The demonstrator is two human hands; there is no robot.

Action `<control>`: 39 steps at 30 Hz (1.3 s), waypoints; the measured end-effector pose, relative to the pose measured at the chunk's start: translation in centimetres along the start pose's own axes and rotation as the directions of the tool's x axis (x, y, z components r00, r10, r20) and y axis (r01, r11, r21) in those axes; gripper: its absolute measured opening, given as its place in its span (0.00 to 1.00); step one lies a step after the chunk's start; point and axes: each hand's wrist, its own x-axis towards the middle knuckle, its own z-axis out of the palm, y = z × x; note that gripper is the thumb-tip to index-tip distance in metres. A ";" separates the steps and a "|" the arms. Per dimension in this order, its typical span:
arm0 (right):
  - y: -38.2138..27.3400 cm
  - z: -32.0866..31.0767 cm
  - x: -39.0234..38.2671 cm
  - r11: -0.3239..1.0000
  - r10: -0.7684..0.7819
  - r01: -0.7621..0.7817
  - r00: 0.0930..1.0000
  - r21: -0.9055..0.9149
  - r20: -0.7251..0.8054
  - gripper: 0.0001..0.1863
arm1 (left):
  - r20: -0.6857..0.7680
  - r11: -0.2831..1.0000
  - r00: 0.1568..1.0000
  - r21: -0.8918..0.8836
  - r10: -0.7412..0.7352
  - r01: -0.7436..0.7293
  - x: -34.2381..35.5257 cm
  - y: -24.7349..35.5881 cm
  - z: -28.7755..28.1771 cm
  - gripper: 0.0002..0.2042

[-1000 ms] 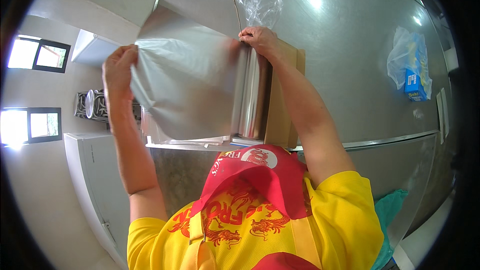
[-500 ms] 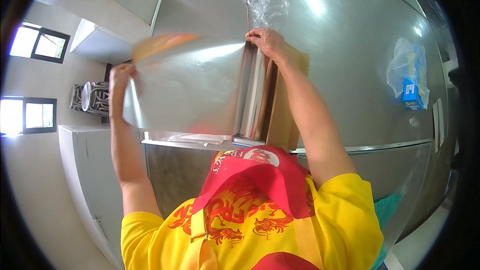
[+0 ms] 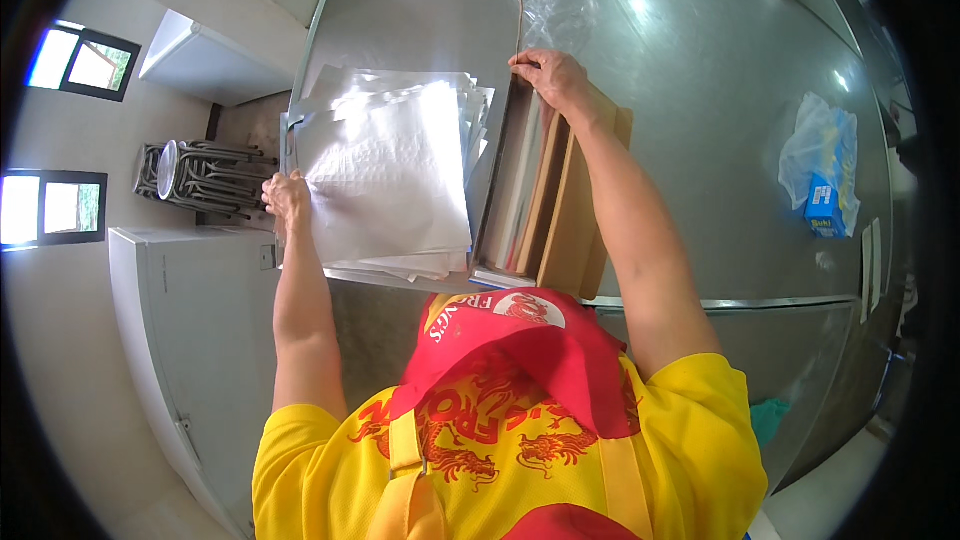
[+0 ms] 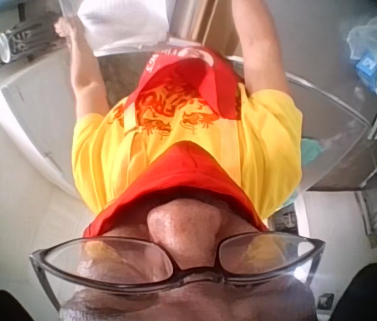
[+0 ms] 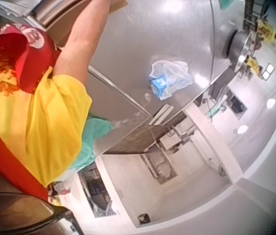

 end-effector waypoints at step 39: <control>-0.5 0.0 -0.1 0.999 -0.035 0.035 0.999 0.008 -0.007 0.11 | 0.302 0.663 0.598 -0.453 0.743 -0.596 -23.2 23.9 -12.3 0.21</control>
